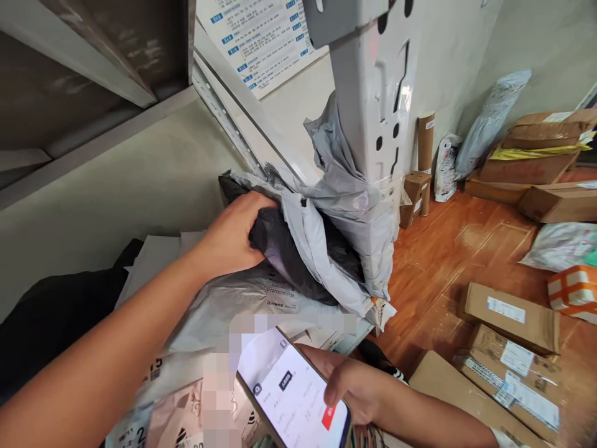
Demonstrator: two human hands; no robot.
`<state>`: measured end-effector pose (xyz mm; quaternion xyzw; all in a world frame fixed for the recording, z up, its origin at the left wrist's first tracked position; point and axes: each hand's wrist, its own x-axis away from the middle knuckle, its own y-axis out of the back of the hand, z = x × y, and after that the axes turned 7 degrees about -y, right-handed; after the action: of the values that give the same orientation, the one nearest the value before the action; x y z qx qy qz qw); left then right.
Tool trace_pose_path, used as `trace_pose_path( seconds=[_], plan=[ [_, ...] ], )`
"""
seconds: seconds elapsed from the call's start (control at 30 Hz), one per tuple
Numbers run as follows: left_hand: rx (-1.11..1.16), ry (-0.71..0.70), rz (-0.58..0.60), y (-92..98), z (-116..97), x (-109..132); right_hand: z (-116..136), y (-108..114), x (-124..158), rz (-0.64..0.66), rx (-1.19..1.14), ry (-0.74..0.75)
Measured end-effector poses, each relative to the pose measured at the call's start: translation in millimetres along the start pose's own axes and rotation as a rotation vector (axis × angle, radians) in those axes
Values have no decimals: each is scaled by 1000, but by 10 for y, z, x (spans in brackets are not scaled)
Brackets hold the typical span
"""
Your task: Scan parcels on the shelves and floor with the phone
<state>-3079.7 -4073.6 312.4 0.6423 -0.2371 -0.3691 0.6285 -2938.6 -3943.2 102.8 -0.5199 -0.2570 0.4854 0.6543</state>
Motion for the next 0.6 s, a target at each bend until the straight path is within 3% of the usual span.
trace_pose_path(
  seconds=[0.13,0.27,0.33,0.43,0.6],
  plan=[
    [33,-10,86,153,-14,410,115,-194,312,3,-43,-133],
    [127,87,370,353,-1,910,207,-448,682,-32,-41,-144],
    [187,154,476,418,36,1021,219,-526,787,-41,-19,-103],
    [242,216,534,385,119,914,184,-564,821,-60,21,-39],
    [304,388,627,93,262,258,74,-556,736,-75,68,63]
  ],
)
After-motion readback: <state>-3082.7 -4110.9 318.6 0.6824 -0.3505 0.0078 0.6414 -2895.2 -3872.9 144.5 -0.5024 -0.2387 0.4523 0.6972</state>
